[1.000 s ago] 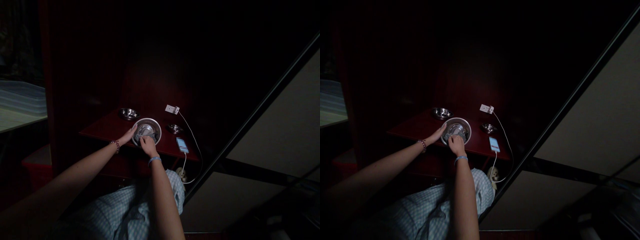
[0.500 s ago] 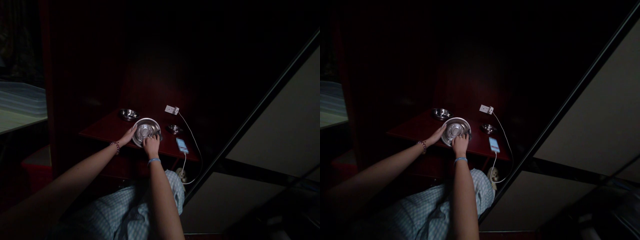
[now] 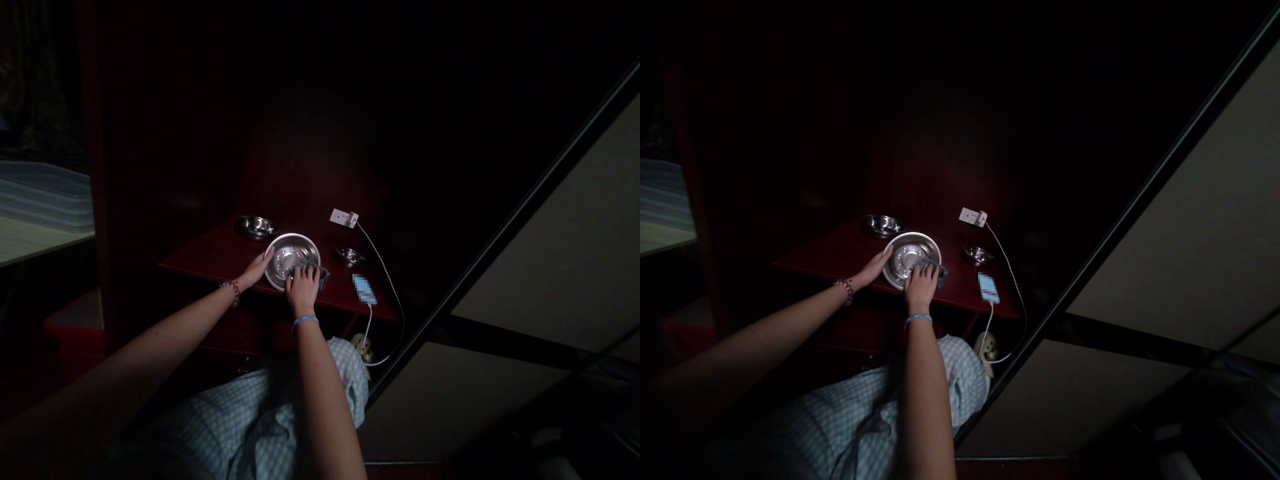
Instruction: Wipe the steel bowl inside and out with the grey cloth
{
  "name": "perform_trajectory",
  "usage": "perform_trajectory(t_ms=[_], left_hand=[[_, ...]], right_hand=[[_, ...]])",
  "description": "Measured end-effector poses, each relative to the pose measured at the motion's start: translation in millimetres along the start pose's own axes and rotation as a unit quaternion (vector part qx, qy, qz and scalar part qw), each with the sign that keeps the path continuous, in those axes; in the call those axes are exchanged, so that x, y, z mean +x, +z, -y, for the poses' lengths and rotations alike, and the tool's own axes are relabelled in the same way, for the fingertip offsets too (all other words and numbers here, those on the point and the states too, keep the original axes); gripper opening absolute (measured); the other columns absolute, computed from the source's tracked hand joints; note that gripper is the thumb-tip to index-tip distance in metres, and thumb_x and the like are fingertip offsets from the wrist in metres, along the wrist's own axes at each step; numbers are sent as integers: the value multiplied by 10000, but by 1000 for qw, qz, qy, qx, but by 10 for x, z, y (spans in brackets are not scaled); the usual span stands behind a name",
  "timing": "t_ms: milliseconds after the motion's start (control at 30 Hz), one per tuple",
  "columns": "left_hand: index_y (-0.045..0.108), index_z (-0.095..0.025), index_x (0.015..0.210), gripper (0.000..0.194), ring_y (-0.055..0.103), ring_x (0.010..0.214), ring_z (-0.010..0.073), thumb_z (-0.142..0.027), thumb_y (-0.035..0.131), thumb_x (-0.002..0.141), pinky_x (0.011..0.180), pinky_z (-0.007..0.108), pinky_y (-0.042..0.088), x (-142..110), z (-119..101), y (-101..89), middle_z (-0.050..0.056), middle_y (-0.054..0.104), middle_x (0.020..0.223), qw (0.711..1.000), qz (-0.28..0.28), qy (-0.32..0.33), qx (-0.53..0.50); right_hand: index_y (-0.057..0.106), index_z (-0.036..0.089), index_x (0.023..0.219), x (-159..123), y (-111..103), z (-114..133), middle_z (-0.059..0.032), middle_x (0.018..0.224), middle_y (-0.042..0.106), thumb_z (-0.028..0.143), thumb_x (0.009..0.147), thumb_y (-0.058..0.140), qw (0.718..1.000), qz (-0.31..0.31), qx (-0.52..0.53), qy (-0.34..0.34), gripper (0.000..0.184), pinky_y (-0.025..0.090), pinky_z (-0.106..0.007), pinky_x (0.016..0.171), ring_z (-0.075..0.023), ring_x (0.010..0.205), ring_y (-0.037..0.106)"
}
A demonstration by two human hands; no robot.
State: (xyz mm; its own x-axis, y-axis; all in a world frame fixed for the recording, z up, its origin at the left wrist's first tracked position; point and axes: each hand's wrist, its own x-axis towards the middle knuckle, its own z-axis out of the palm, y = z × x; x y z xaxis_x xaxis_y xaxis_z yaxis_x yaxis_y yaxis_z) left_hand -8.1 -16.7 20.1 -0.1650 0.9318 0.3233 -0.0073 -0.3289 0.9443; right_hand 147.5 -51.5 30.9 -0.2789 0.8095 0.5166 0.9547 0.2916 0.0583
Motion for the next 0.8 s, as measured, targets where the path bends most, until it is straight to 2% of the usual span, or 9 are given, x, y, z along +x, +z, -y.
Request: perform_trajectory(t_ms=[267, 567, 800], left_hand=[[652, -92, 1235, 707, 584, 1240, 292, -659, 525, 832, 1081, 362, 408, -30, -56, -18, 159, 671, 1276, 999, 11, -31, -12], [624, -77, 1272, 742, 554, 1281, 297, -657, 530, 819, 1122, 383, 358, 4, -31, -37, 172, 629, 1330, 998, 43, -30, -23], [671, -97, 1204, 683, 610, 1197, 303, -637, 587, 794, 1072, 402, 414, -9, -52, -20, 154, 695, 1234, 997, 55, -21, -42]], right_hand=[[453, 32, 1435, 11, 30, -14, -248, 1517, 392, 295, 952, 448, 1000, 4, 27, 11, 550, 194, -522, 1146, -341, 1423, 329], [439, 43, 1454, 3, 31, -13, -214, 1539, 375, 322, 967, 418, 999, -10, 30, 22, 562, 187, -490, 1163, -331, 1418, 337], [430, 54, 1463, 4, 33, -20, -204, 1546, 364, 323, 964, 427, 999, -6, 33, 24, 567, 190, -504, 1164, -334, 1431, 319]])
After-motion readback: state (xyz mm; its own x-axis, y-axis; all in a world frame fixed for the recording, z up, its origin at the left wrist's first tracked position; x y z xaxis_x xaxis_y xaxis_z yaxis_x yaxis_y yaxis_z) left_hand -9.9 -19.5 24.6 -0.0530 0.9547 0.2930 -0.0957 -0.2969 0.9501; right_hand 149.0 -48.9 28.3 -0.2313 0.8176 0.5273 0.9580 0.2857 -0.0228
